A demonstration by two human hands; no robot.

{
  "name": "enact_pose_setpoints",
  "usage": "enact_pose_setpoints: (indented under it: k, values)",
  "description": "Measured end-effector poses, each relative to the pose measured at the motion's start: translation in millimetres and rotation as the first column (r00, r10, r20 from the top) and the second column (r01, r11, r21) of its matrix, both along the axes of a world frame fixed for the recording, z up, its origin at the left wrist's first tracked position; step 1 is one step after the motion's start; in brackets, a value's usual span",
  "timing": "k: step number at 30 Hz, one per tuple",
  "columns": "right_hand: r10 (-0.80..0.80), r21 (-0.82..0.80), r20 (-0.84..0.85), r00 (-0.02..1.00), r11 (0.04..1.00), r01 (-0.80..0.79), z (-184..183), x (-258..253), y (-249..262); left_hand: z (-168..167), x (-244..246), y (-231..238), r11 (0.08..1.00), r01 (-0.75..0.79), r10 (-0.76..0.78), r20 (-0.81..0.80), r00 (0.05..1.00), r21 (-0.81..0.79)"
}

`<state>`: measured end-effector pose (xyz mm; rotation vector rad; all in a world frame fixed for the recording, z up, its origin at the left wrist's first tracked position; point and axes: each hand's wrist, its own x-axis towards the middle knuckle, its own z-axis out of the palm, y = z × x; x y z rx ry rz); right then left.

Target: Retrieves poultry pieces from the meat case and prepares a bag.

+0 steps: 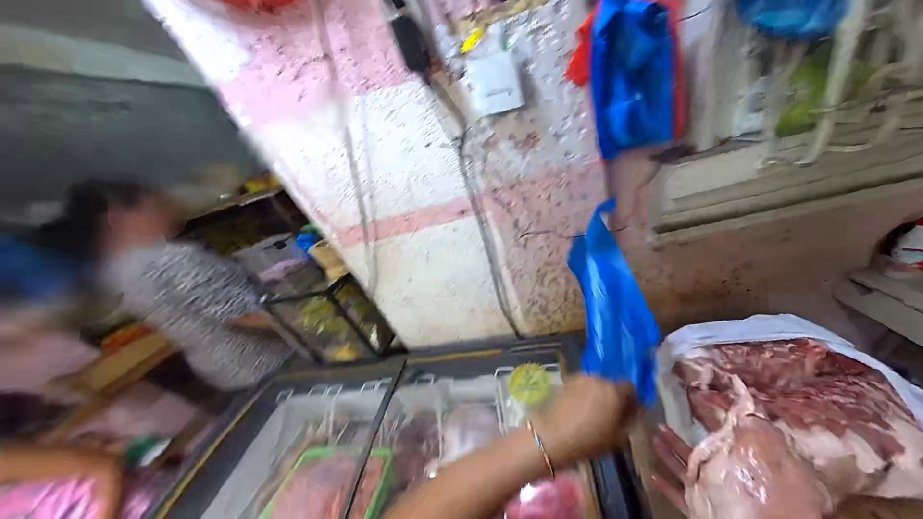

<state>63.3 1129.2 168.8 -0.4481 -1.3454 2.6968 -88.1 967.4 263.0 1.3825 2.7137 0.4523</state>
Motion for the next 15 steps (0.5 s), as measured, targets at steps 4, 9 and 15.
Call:
enact_pose_setpoints:
  k: [4,9,15]
  values:
    - [0.293,-0.127,-0.503,0.813,0.906,-0.404,-75.8,-22.7,-53.4,-90.4,93.0,-106.8,0.923,-0.239,0.108,0.394,0.913,0.301]
    - [0.613,-0.129,-0.183,0.769,0.760,-0.637,-40.3,-2.3,-197.1,-112.1,187.5,-268.8,0.269,-0.790,0.394,0.686,0.612,0.550]
    - [0.884,-0.200,-0.177,0.432,0.397,-0.896,-53.7,44.7,-384.8,-164.9,269.5,-444.9,0.059,-0.803,0.129,0.793,0.596,0.593]
